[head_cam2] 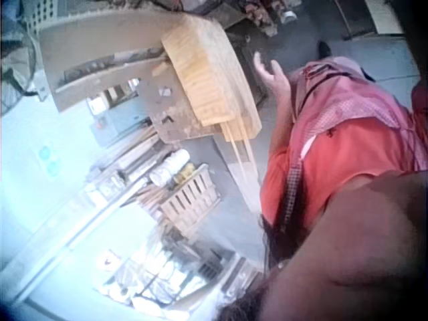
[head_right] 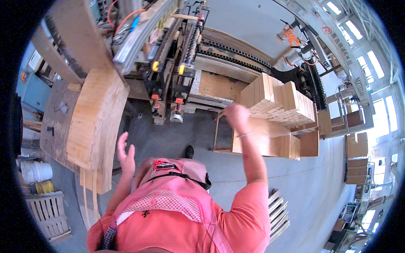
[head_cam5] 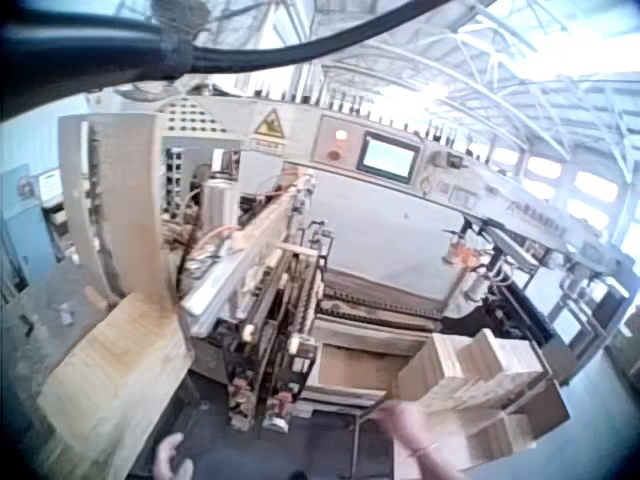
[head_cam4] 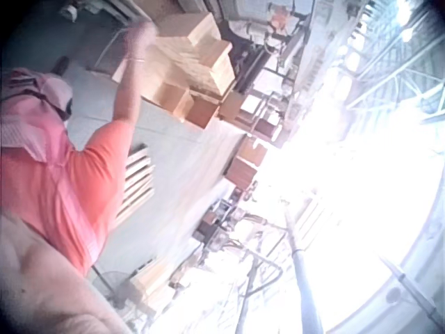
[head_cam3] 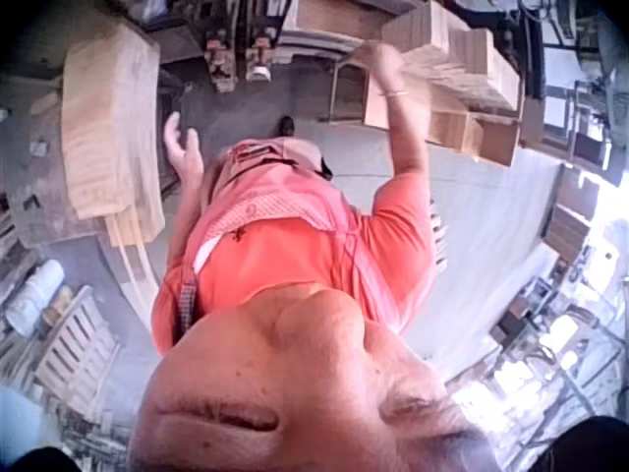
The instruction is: The person operates a woodworking machine to process small wooden blocks. They repeatedly pick up blocks, feed them into the machine, and place the processed pieces onto a stack on a nearby table.
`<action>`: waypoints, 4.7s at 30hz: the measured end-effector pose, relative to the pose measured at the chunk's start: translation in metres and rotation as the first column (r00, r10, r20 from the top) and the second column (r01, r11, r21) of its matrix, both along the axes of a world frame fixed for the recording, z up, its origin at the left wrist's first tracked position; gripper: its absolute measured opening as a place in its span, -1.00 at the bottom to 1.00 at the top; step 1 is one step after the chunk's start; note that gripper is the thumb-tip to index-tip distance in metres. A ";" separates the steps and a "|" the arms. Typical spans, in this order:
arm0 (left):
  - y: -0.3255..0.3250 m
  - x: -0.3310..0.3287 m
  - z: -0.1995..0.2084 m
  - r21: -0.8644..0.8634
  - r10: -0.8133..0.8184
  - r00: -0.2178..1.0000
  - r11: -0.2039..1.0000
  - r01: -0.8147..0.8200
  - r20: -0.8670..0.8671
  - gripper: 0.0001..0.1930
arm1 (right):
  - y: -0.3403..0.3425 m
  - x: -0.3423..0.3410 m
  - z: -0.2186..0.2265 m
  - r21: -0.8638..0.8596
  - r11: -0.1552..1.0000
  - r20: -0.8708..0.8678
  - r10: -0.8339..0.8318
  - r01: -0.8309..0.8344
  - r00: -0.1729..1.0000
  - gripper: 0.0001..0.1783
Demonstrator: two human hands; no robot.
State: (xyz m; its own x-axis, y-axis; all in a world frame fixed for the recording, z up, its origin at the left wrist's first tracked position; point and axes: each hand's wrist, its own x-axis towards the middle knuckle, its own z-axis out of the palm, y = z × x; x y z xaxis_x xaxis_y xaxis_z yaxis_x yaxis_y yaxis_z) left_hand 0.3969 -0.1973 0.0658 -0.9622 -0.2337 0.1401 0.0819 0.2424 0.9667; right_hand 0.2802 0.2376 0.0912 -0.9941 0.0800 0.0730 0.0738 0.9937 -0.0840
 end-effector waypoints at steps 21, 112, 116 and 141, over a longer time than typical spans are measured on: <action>0.182 -0.158 -0.005 0.077 -0.355 0.915 0.935 0.347 0.190 -0.71 | 0.270 -0.091 0.025 0.016 0.915 0.101 -0.403 0.404 0.910 -0.72; 0.246 -0.419 0.025 -0.660 0.355 0.855 0.751 -0.020 0.378 -0.64 | -0.109 -0.718 -0.015 0.001 0.788 0.119 0.612 -0.616 0.782 -0.51; 0.239 -0.412 0.016 -0.563 0.266 0.878 0.826 0.005 0.398 -0.60 | -0.108 -0.714 -0.015 0.027 0.778 0.008 0.628 -0.628 0.778 -0.65; 0.217 -0.392 -0.032 -0.440 0.055 0.969 0.896 0.058 0.239 -0.58 | -0.114 -0.716 -0.014 0.129 0.764 0.112 0.622 -0.632 0.775 -0.65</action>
